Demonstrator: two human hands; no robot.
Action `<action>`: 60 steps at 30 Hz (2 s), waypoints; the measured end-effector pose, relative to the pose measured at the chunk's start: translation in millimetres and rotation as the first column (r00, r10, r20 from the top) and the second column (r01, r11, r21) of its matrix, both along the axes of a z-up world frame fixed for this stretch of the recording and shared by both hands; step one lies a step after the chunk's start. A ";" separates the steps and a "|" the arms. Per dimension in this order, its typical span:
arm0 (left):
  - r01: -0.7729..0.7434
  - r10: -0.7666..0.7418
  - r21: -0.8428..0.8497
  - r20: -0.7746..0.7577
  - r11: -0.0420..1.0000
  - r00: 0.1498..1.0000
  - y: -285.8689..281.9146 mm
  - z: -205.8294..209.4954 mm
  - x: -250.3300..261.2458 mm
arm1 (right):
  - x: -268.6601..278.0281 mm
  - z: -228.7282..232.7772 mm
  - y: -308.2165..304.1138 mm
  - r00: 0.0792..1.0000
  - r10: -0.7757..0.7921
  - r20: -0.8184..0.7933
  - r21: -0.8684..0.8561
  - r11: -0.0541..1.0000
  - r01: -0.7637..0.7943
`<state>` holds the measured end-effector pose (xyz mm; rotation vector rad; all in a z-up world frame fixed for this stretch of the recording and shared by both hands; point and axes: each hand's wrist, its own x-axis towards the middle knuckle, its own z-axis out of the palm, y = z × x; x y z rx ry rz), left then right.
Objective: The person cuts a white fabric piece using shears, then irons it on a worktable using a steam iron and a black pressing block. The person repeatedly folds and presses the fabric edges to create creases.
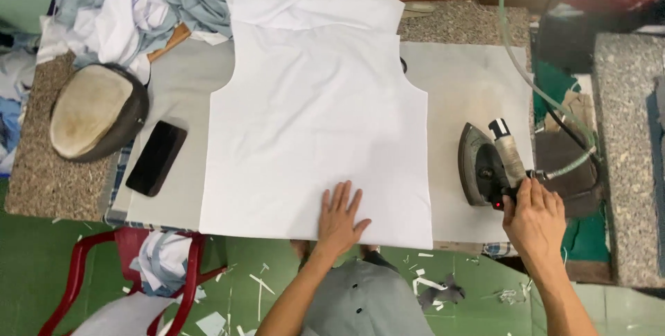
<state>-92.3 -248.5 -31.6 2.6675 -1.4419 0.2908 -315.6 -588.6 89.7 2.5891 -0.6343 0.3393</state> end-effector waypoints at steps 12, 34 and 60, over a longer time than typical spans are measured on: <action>0.122 -0.166 -0.137 -0.380 0.983 0.910 44.1 15.9 -63.7 | 99.3 -3.6 -85.7 0.836 -0.484 -0.260 0.955 0.001 0.297; -0.421 0.463 -0.328 0.059 0.846 0.884 316.4 30.7 290.1 | 315.9 22.6 408.7 0.774 0.571 -0.273 0.798 0.583 -0.149; -0.626 0.614 -0.371 -0.167 0.686 0.771 428.8 31.6 222.3 | 449.2 -7.7 440.5 0.609 0.771 -0.184 0.769 0.499 -0.399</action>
